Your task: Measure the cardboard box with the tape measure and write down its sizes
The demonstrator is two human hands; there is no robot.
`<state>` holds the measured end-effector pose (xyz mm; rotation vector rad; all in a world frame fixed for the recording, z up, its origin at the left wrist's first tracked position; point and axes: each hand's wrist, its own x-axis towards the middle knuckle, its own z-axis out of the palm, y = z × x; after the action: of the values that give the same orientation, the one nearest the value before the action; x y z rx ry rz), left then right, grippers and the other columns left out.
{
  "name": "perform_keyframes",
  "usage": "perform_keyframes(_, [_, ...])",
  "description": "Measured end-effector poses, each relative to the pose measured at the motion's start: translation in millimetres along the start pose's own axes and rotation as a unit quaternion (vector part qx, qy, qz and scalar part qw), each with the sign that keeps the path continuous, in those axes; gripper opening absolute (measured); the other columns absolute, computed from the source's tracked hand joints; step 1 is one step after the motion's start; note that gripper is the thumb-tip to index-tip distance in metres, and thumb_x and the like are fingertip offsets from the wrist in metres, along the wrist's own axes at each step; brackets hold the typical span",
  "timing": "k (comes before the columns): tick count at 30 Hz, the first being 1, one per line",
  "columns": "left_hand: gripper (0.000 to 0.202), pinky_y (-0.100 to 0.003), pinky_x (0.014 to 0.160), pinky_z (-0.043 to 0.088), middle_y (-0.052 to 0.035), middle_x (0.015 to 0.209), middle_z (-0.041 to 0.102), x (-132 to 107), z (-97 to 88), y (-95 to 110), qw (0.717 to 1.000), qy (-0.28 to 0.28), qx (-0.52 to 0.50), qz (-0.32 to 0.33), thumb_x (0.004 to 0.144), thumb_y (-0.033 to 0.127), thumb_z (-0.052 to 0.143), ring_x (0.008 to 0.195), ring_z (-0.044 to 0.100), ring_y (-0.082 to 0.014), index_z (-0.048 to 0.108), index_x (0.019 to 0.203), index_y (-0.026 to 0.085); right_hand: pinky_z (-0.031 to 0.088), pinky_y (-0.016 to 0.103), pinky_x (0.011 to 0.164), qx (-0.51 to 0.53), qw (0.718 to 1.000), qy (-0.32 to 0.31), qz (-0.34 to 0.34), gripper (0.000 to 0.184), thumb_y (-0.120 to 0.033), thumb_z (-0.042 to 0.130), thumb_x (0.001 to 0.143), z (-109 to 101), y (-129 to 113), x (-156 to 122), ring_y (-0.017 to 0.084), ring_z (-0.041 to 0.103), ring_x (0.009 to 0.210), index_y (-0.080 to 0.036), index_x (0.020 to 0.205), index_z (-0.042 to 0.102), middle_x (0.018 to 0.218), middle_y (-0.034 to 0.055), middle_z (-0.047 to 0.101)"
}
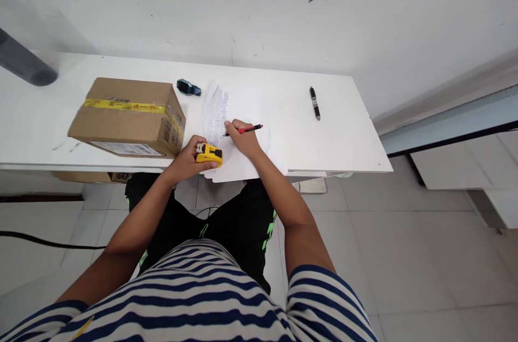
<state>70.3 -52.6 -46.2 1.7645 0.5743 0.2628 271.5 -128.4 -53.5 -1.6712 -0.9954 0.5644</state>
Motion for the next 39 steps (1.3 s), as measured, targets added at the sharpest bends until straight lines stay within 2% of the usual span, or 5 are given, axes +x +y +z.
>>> perform_keyframes(8, [0.067,-0.025,0.068,0.048,0.0019,0.094,0.059,1,-0.8,-4,1.000,-0.001,0.003,0.009,0.068,0.054,0.083,0.080,0.059,-0.0146,0.042,0.112,0.025,0.046,0.032,0.068,-0.010,1.000,0.003,-0.001,0.045,-0.062,0.059,0.089,-1,0,-1,0.016,0.057,0.068,-0.022,0.070,0.062,0.066,-0.0002,0.060])
perform_keyframes(15, [0.067,-0.025,0.067,0.048,0.0021,0.093,0.060,2,0.0,-7,1.000,0.003,0.009,0.010,0.069,0.055,0.083,0.080,0.061,-0.0148,0.042,0.113,0.026,0.050,0.038,0.090,-0.131,0.975,0.151,-0.101,0.032,-0.044,0.051,0.097,1,12,1,0.022,0.062,0.098,-0.023,0.117,0.065,0.111,0.0106,0.063])
perform_keyframes(23, [0.069,-0.025,0.065,0.048,0.0032,0.090,0.061,1,-0.9,-10,1.000,0.002,-0.006,-0.009,0.069,0.054,0.082,0.075,0.060,-0.0143,0.040,0.116,0.027,0.043,0.058,0.095,-0.327,0.934,0.142,0.019,0.052,-0.018,0.036,0.093,-14,14,13,0.035,0.060,0.110,-0.015,0.143,0.050,0.125,0.0218,0.060])
perform_keyframes(30, [0.064,-0.025,0.066,0.049,0.0043,0.088,0.058,-4,7.3,-11,0.994,0.065,-0.061,0.059,0.066,0.050,0.085,0.075,0.061,-0.0121,0.040,0.104,0.025,0.054,0.037,0.085,0.052,0.996,0.066,0.043,0.051,-0.066,0.050,0.093,-7,-28,-66,0.021,0.067,0.094,-0.025,0.123,0.058,0.108,0.0089,0.070])
perform_keyframes(39, [0.073,-0.039,0.087,0.056,-0.0048,0.104,0.065,-42,19.4,27,0.979,0.066,-0.089,0.170,0.061,0.059,0.088,0.098,0.069,-0.0220,0.036,0.099,0.027,0.066,0.041,0.077,0.382,0.890,-0.221,0.113,0.054,-0.060,0.068,0.085,-2,-66,-122,0.020,0.069,0.100,-0.034,0.130,0.054,0.139,0.0047,0.058])
